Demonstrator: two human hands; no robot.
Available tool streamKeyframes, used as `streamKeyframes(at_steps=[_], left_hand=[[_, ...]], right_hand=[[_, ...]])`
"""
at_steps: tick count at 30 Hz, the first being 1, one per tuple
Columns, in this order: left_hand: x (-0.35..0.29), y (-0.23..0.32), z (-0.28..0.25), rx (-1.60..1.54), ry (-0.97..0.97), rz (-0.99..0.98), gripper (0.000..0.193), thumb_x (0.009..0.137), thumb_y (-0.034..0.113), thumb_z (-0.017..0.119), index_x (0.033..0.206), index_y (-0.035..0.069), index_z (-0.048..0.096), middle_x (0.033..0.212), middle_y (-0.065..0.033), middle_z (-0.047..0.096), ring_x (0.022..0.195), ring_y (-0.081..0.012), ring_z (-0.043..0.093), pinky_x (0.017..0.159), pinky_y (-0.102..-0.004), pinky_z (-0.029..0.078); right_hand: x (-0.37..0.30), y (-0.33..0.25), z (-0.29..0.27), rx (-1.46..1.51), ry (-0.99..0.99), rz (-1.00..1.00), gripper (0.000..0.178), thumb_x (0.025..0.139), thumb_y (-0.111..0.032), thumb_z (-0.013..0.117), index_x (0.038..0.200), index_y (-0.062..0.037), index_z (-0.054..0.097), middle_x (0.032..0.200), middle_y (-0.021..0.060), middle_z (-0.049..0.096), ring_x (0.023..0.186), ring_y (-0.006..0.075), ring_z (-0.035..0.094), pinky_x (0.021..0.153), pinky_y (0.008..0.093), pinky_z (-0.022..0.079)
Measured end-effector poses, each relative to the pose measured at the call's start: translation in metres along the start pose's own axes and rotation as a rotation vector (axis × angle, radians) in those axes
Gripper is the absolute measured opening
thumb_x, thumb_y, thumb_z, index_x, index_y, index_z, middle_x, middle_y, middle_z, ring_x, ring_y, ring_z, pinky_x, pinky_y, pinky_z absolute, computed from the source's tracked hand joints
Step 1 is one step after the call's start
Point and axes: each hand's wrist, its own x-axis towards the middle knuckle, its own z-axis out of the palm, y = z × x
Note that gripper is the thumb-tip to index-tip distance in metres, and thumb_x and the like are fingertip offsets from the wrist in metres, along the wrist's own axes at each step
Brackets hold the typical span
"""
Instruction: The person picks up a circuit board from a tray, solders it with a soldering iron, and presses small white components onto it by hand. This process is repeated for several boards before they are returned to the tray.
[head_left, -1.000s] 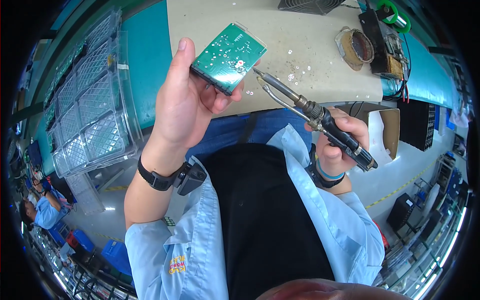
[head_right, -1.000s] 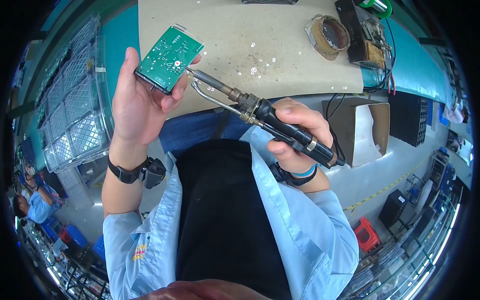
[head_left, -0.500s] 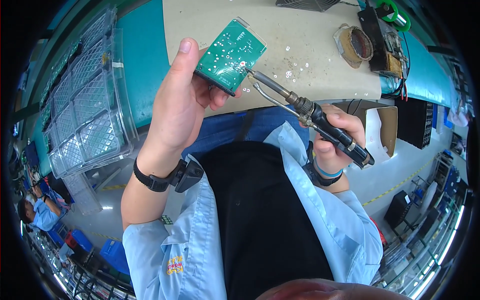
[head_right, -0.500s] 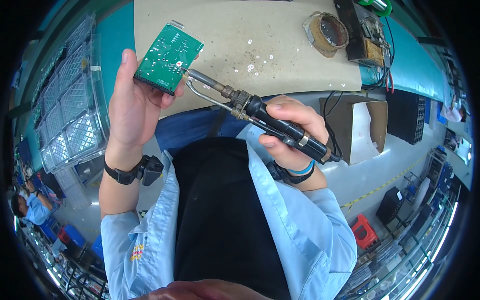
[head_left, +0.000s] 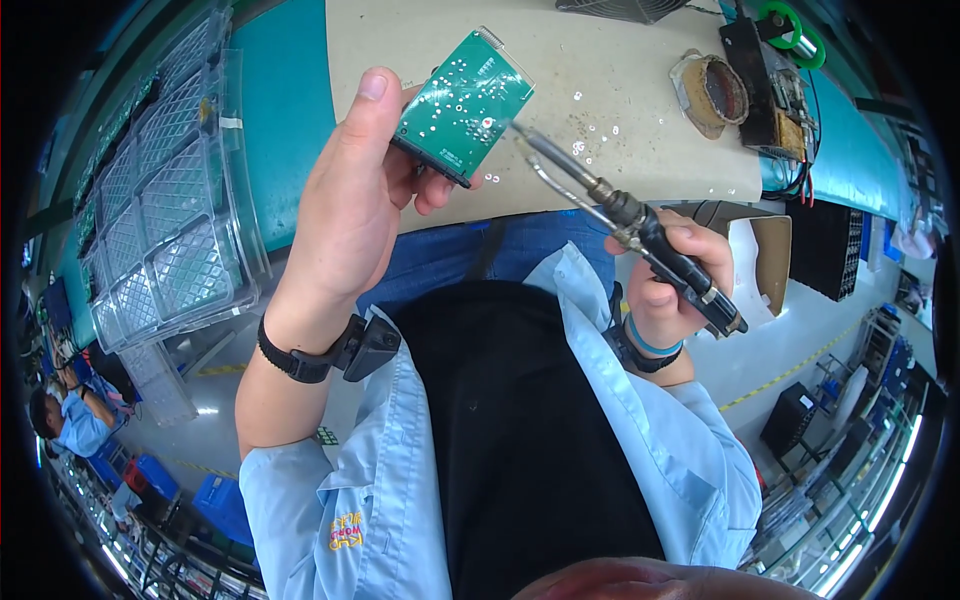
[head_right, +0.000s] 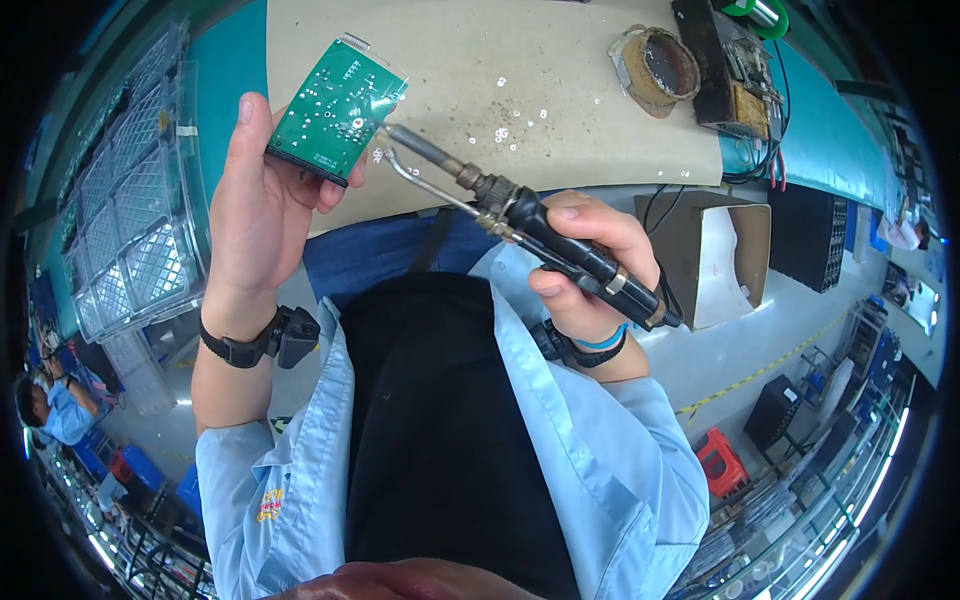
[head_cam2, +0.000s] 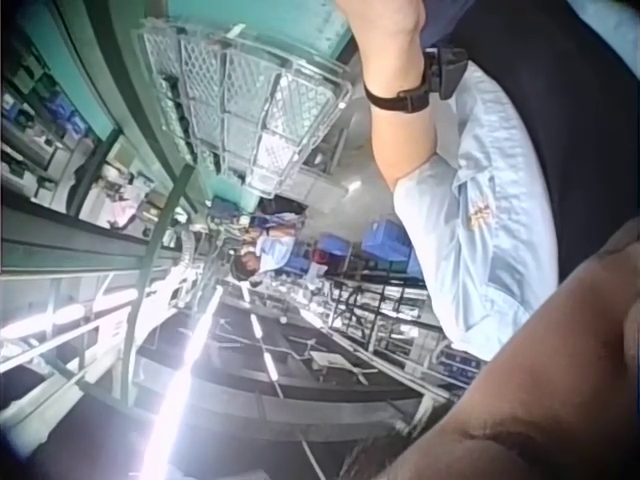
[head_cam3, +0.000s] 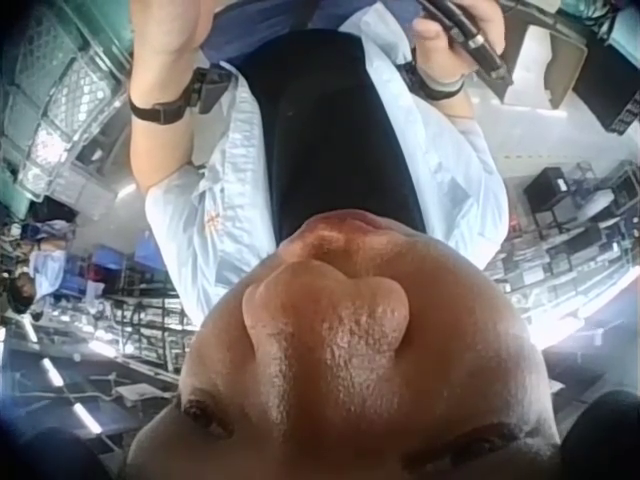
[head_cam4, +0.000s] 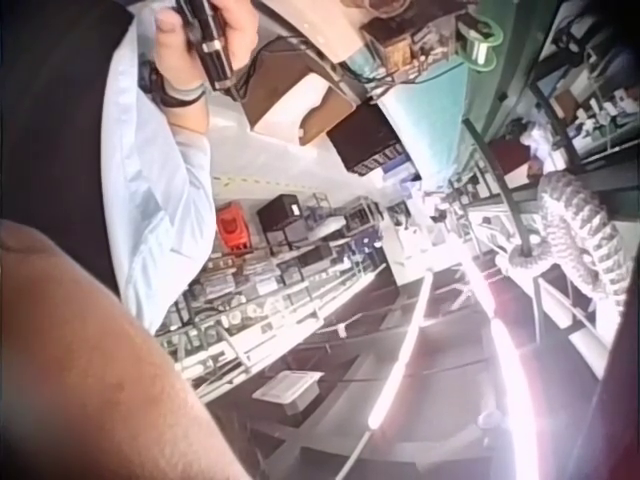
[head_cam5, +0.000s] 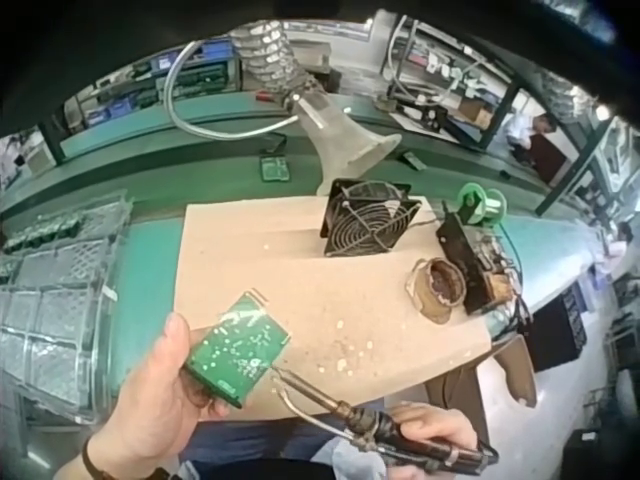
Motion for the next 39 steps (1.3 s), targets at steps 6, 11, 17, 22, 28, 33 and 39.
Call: streamKeyframes(at_steps=[6, 11, 17, 22, 28, 33, 39], left_hand=[[0.000, 0.000, -0.002, -0.009, -0.020, 0.011, 0.069, 0.102, 0.062, 0.031, 0.107, 0.003, 0.066, 0.081, -0.0077, 0.067, 0.066, -0.0084, 0.047, 0.063, -0.0236, 0.039], [0.000, 0.002, -0.003, -0.005, -0.037, 0.063, 0.069, 0.102, 0.061, 0.032, 0.109, 0.001, 0.065, 0.083, -0.0089, 0.068, 0.068, -0.0094, 0.048, 0.065, -0.0244, 0.041], [-0.002, 0.003, -0.002, -0.018, -0.110, 0.137, 0.066, 0.103, 0.055, 0.033, 0.114, -0.002, 0.063, 0.089, -0.0120, 0.070, 0.072, -0.0111, 0.052, 0.069, -0.0258, 0.044], [0.001, -0.001, 0.009, -0.076, -0.168, 0.102, 0.061, 0.104, 0.049, 0.035, 0.125, -0.004, 0.057, 0.097, -0.0149, 0.070, 0.082, -0.0157, 0.062, 0.079, -0.0288, 0.050], [0.009, -0.009, 0.042, -0.163, -0.218, 0.045, 0.055, 0.103, 0.038, 0.041, 0.139, -0.003, 0.042, 0.115, -0.0194, 0.066, 0.100, -0.0234, 0.066, 0.092, -0.0340, 0.052], [0.013, -0.029, 0.059, -0.242, -0.245, 0.086, 0.050, 0.098, 0.019, 0.052, 0.142, 0.000, 0.035, 0.126, -0.0181, 0.060, 0.113, -0.0225, 0.061, 0.099, -0.0344, 0.050], [0.015, -0.042, 0.070, -0.289, -0.255, 0.106, 0.048, 0.092, -0.005, 0.057, 0.136, 0.002, 0.037, 0.126, -0.0125, 0.055, 0.118, -0.0176, 0.056, 0.103, -0.0319, 0.047]], right_hand=[[-0.002, -0.001, -0.004, 0.067, 0.089, -0.016, 0.057, 0.091, -0.038, 0.073, 0.124, 0.0002, 0.048, 0.097, 0.0212, 0.065, 0.079, 0.0276, 0.066, 0.066, 0.0383, 0.055], [-0.002, 0.012, -0.013, 0.066, 0.211, -0.087, 0.053, 0.095, -0.035, 0.068, 0.128, -0.0002, 0.046, 0.100, 0.0205, 0.065, 0.082, 0.0273, 0.066, 0.069, 0.0360, 0.054], [0.009, 0.044, -0.027, -0.295, 0.521, 0.014, 0.036, 0.101, -0.016, 0.057, 0.130, 0.0003, 0.046, 0.108, 0.0212, 0.066, 0.088, 0.0269, 0.066, 0.075, 0.0333, 0.052], [0.011, 0.039, -0.043, -0.374, 0.545, 0.235, 0.030, 0.101, -0.005, 0.052, 0.130, -0.0006, 0.047, 0.111, 0.0231, 0.065, 0.094, 0.0261, 0.066, 0.079, 0.0332, 0.051], [0.015, 0.029, -0.031, -0.057, 0.345, 0.135, 0.039, 0.099, -0.010, 0.059, 0.133, -0.0028, 0.043, 0.116, 0.0254, 0.064, 0.101, 0.0284, 0.066, 0.083, 0.0340, 0.051], [0.023, 0.025, -0.010, 0.100, 0.084, 0.038, 0.067, 0.087, -0.019, 0.079, 0.137, -0.0066, 0.036, 0.129, 0.0280, 0.057, 0.116, 0.0334, 0.062, 0.093, 0.0392, 0.051], [0.025, 0.027, -0.005, 0.194, -0.038, 0.026, 0.087, 0.072, -0.016, 0.089, 0.139, -0.0101, 0.033, 0.139, 0.0276, 0.049, 0.127, 0.0362, 0.054, 0.104, 0.0469, 0.047]])
